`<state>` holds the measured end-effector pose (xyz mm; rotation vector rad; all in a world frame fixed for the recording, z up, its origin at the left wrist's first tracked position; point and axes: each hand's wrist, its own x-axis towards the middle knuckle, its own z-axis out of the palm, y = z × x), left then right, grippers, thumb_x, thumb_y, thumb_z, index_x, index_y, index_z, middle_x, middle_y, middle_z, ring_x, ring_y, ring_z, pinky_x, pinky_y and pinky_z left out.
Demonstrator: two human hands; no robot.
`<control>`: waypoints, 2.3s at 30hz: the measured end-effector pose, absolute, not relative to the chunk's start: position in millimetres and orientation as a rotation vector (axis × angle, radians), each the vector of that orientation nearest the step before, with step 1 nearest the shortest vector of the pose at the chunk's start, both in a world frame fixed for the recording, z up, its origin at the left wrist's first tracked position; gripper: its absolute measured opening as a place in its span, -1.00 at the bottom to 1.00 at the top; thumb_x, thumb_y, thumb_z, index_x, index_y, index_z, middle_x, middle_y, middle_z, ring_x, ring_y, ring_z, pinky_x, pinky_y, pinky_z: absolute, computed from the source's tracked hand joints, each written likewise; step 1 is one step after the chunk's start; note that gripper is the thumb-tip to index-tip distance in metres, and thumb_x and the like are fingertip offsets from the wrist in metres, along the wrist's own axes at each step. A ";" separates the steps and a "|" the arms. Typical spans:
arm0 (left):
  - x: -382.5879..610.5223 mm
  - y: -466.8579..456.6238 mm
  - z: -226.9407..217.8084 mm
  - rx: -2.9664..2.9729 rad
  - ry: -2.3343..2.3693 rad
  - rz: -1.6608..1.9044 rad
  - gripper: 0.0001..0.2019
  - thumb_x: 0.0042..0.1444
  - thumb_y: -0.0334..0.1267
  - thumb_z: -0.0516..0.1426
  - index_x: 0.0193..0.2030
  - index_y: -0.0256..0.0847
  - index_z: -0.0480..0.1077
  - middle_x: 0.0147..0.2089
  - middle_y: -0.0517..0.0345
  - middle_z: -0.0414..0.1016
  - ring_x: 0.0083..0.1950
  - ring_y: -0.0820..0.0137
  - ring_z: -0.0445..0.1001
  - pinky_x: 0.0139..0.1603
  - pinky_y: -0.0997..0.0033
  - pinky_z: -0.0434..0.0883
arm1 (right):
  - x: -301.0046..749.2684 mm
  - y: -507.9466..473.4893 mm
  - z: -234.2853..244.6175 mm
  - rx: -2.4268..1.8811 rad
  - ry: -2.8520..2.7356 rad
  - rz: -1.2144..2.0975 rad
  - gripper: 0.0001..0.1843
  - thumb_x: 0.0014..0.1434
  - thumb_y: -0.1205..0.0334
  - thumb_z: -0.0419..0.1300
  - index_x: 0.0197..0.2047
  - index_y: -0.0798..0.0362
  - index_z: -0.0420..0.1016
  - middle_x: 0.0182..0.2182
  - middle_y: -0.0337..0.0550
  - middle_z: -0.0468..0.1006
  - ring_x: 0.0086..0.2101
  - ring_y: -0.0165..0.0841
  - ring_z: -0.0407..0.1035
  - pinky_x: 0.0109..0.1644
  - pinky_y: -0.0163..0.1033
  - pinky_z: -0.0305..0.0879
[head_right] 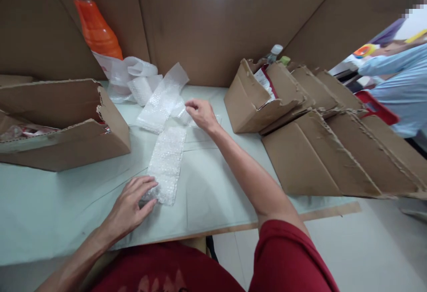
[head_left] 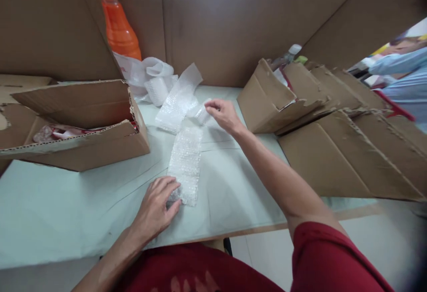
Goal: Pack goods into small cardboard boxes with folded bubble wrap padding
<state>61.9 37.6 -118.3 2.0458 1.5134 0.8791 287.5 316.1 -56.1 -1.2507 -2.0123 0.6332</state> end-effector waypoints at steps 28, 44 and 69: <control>122.9 265.1 -29.9 0.952 1.396 2.077 -0.93 0.28 -0.30 0.10 -0.25 -0.18 0.30 -0.30 0.21 0.36 -0.21 0.42 0.40 0.01 0.37 0.41 | 381.7 121.0 -28.2 -1.158 -1.698 0.528 -0.83 0.28 0.25 0.24 -0.16 -0.19 0.65 -0.13 -0.12 0.71 -0.06 -0.15 0.61 0.08 0.05 0.56; 77.3 131.0 -80.6 1.556 1.627 1.514 -0.81 0.26 -0.21 0.13 -0.04 -0.15 0.48 0.06 0.02 0.57 0.15 0.20 0.50 0.25 0.21 0.37 | 351.6 156.6 -46.2 -1.251 -1.405 0.772 -0.86 0.25 0.21 0.21 -0.26 -0.05 0.63 -0.32 -0.16 0.70 -0.35 -0.27 0.59 -0.29 -0.17 0.58; 91.7 42.3 -104.1 1.737 1.591 0.947 -0.38 0.22 0.00 0.18 0.35 -0.23 0.24 -0.06 -0.05 0.58 -0.18 0.21 0.57 -0.17 0.25 0.46 | 300.4 76.8 -103.3 -1.369 -2.103 0.923 -0.53 0.28 0.25 0.17 0.24 0.00 0.45 -0.14 -0.08 0.66 -0.17 -0.23 0.53 0.02 -0.08 0.41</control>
